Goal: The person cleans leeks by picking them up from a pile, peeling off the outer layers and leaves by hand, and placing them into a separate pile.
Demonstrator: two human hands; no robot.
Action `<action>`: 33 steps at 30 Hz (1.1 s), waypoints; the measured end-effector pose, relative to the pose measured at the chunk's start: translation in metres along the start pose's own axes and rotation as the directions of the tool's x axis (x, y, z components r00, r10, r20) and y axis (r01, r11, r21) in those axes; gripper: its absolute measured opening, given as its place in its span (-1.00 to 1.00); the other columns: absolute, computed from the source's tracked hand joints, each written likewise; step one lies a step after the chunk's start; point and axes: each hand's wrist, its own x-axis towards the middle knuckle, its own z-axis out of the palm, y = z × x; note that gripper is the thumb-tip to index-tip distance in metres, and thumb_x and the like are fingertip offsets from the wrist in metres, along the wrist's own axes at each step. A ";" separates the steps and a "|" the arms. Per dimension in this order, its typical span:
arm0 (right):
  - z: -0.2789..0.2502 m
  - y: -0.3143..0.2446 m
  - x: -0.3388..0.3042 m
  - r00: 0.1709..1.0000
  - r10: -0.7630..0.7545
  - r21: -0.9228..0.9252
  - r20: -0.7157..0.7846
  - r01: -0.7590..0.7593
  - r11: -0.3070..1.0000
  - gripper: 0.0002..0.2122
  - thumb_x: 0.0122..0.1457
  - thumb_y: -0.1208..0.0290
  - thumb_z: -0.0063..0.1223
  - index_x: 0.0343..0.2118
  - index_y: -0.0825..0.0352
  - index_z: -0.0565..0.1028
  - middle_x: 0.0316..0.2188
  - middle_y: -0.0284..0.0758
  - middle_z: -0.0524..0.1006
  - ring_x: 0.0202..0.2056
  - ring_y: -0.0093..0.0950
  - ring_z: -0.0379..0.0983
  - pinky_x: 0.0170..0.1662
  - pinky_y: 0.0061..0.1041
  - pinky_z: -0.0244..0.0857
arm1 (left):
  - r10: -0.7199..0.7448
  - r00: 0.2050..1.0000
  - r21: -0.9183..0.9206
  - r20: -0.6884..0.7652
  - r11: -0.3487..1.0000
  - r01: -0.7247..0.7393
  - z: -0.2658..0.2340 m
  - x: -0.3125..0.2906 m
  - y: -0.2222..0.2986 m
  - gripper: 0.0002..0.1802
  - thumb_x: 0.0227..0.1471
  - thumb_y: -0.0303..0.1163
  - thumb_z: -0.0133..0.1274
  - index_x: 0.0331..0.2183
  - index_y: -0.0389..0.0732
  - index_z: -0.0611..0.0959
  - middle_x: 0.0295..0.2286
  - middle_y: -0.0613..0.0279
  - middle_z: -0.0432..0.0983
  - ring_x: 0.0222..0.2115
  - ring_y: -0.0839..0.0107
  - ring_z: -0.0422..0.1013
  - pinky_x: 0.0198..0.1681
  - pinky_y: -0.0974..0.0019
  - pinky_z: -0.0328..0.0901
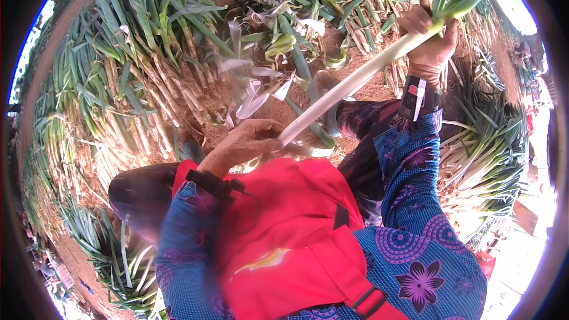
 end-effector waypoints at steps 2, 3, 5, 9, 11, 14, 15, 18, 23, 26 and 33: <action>0.005 0.010 0.001 0.971 -0.028 -0.167 -0.236 -0.012 0.986 -0.52 0.14 0.07 -0.02 -0.18 0.51 0.32 -0.54 -0.38 0.25 -0.52 -0.57 0.18 -0.38 -0.50 0.13 | -0.006 1.000 -0.012 0.011 1.000 0.006 0.001 0.001 -0.005 -0.61 -0.01 -0.43 0.17 -0.11 -0.31 0.53 -0.32 0.32 0.52 -0.31 0.58 0.41 -0.23 0.49 0.33; 0.007 0.013 0.002 0.888 -0.095 -0.323 -0.450 -0.063 0.944 -0.51 0.16 0.04 -0.08 -0.18 0.50 0.32 -0.55 -0.38 0.24 -0.52 -0.57 0.18 -0.39 -0.49 0.12 | -0.012 1.000 -0.023 0.021 1.000 0.013 0.002 0.001 -0.006 -0.60 -0.03 -0.44 0.19 -0.12 -0.30 0.51 -0.34 0.33 0.51 -0.31 0.58 0.41 -0.24 0.49 0.33; -0.008 0.010 0.001 0.839 -0.122 -0.371 -0.531 -0.100 0.923 -0.50 0.19 0.01 -0.17 -0.18 0.50 0.32 -0.56 -0.39 0.22 -0.52 -0.56 0.17 -0.42 -0.48 0.10 | -0.054 0.997 -0.076 0.055 0.995 0.058 0.007 0.001 -0.006 -0.62 -0.05 -0.44 0.21 -0.16 -0.28 0.49 -0.37 0.33 0.50 -0.34 0.58 0.41 -0.28 0.48 0.35; -0.028 -0.001 -0.003 0.904 0.019 -0.170 -0.426 -0.101 0.980 -0.53 0.22 0.04 -0.21 -0.19 0.50 0.33 -0.58 -0.41 0.23 -0.56 -0.57 0.13 -0.45 -0.50 0.07 | -0.071 0.989 -0.098 0.128 0.992 0.084 0.015 0.008 -0.007 -0.63 -0.10 -0.44 0.26 -0.26 -0.25 0.43 -0.46 0.33 0.46 -0.46 0.56 0.43 -0.42 0.44 0.40; -0.026 0.001 0.000 0.973 0.087 -0.040 -0.212 -0.097 0.994 -0.55 0.21 0.08 -0.19 -0.20 0.50 0.33 -0.59 -0.42 0.23 -0.57 -0.58 0.12 -0.45 -0.52 0.07 | -0.089 0.983 -0.119 0.163 0.987 0.109 0.017 0.006 0.000 -0.62 -0.12 -0.44 0.28 -0.29 -0.24 0.43 -0.47 0.33 0.45 -0.49 0.55 0.43 -0.47 0.43 0.40; -0.020 0.007 0.005 0.979 0.112 0.008 -0.171 -0.112 0.994 -0.57 0.20 0.09 -0.19 -0.21 0.49 0.33 -0.59 -0.42 0.23 -0.57 -0.58 0.13 -0.44 -0.53 0.07 | -0.107 0.976 -0.115 0.187 0.985 0.130 0.020 0.005 0.003 -0.60 -0.15 -0.42 0.31 -0.32 -0.23 0.42 -0.49 0.32 0.43 -0.53 0.53 0.44 -0.51 0.42 0.41; -0.020 0.009 0.006 0.981 0.124 0.030 -0.149 -0.121 0.992 -0.57 0.20 0.09 -0.19 -0.21 0.49 0.33 -0.58 -0.42 0.23 -0.57 -0.58 0.13 -0.44 -0.54 0.07 | -0.112 0.978 -0.094 0.179 0.987 0.130 0.019 0.005 0.001 -0.60 -0.16 -0.42 0.32 -0.34 -0.23 0.42 -0.50 0.32 0.42 -0.54 0.51 0.45 -0.51 0.41 0.41; -0.023 0.007 0.006 0.976 0.105 0.013 -0.189 -0.104 0.994 -0.58 0.20 0.09 -0.20 -0.22 0.48 0.33 -0.60 -0.41 0.24 -0.58 -0.57 0.12 -0.45 -0.52 0.07 | -0.109 0.987 -0.080 0.119 0.990 0.119 0.018 0.007 -0.001 -0.59 -0.16 -0.41 0.33 -0.35 -0.23 0.40 -0.51 0.31 0.41 -0.55 0.50 0.45 -0.52 0.39 0.42; -0.026 0.007 0.002 0.936 -0.016 -0.141 -0.351 -0.037 0.989 -0.59 0.21 0.09 -0.20 -0.27 0.46 0.35 -0.64 -0.41 0.23 -0.59 -0.55 0.12 -0.47 -0.49 0.06 | -0.031 0.998 -0.194 0.047 0.980 0.040 0.011 0.009 -0.011 -0.62 -0.13 -0.43 0.30 -0.37 -0.22 0.39 -0.49 0.33 0.40 -0.51 0.53 0.43 -0.47 0.38 0.43; -0.019 0.013 0.001 0.892 -0.078 -0.213 -0.444 -0.020 0.977 -0.60 0.21 0.07 -0.20 -0.31 0.43 0.35 -0.66 -0.42 0.22 -0.59 -0.53 0.13 -0.48 -0.48 0.06 | -0.096 0.990 0.042 -0.107 0.994 0.101 0.005 0.006 -0.012 -0.60 -0.13 -0.47 0.28 -0.24 -0.26 0.44 -0.40 0.28 0.47 -0.37 0.55 0.43 -0.31 0.50 0.33; -0.017 0.009 0.000 0.773 -0.210 -0.331 -0.599 0.000 0.943 -0.64 0.22 0.07 -0.18 -0.35 0.35 0.34 -0.65 -0.42 0.25 -0.59 -0.52 0.20 -0.47 -0.47 0.13 | 0.028 0.982 0.101 -0.185 0.995 -0.009 0.006 0.002 -0.011 -0.59 -0.09 -0.45 0.23 -0.17 -0.30 0.47 -0.38 0.31 0.48 -0.38 0.54 0.43 -0.31 0.49 0.33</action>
